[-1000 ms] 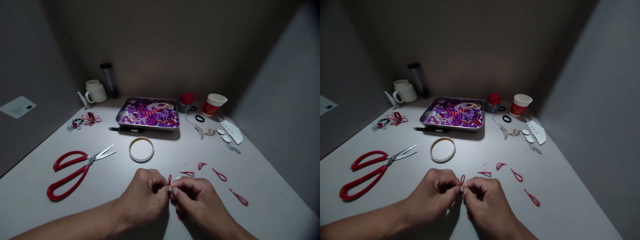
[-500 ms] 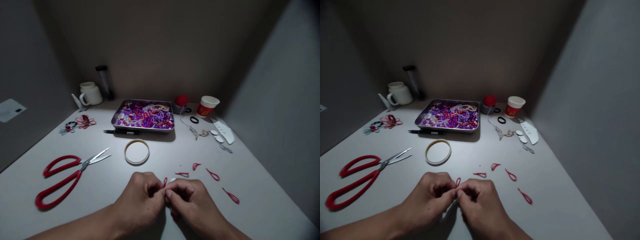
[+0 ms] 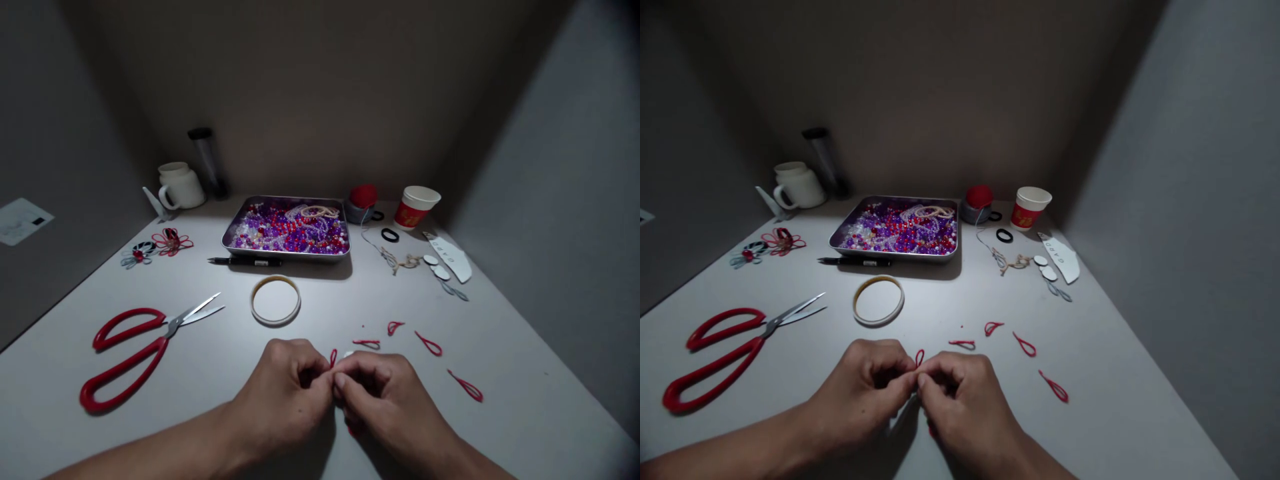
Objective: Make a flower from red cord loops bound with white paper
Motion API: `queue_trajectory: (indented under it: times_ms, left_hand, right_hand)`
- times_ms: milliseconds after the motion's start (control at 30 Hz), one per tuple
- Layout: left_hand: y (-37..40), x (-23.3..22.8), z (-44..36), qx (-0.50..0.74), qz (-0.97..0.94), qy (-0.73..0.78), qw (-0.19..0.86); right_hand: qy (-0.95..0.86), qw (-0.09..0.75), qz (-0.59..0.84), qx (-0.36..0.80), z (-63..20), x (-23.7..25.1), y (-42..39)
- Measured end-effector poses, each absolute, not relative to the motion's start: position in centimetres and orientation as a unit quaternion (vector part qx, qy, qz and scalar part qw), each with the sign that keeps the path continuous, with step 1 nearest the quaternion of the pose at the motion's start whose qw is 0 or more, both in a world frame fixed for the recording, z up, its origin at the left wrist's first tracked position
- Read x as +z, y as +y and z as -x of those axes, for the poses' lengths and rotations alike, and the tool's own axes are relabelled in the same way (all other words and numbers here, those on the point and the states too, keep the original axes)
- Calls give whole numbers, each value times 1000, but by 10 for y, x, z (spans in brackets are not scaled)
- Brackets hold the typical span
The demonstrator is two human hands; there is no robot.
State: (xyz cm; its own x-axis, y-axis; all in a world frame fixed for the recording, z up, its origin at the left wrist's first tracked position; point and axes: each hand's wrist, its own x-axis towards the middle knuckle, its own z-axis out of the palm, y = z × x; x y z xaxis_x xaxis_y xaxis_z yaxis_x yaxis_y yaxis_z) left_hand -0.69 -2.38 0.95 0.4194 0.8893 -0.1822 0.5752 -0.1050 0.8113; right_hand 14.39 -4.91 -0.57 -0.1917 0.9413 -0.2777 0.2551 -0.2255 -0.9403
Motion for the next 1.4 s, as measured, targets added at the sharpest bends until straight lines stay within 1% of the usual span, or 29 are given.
queue_trajectory:
  times_ms: [267, 600, 967, 1167, 1400]
  left_hand:
    - [-23, 12, 11, 192, -743, 469, 436]
    - [-23, 11, 8, 182, -728, 500, 433]
    - [-22, 12, 13, 192, -752, 454, 437]
    - [-25, 12, 10, 179, -731, 489, 440]
    - [-23, 12, 9, 183, -715, 497, 457]
  right_hand:
    - [-521, 323, 548, 569, -144, -11, -50]
    - [-529, 316, 551, 563, -143, -6, -49]
    - [-508, 335, 544, 577, -142, -13, -50]
    - [-528, 320, 555, 558, -143, -9, -51]
    - [-527, 322, 551, 561, -142, -9, -49]
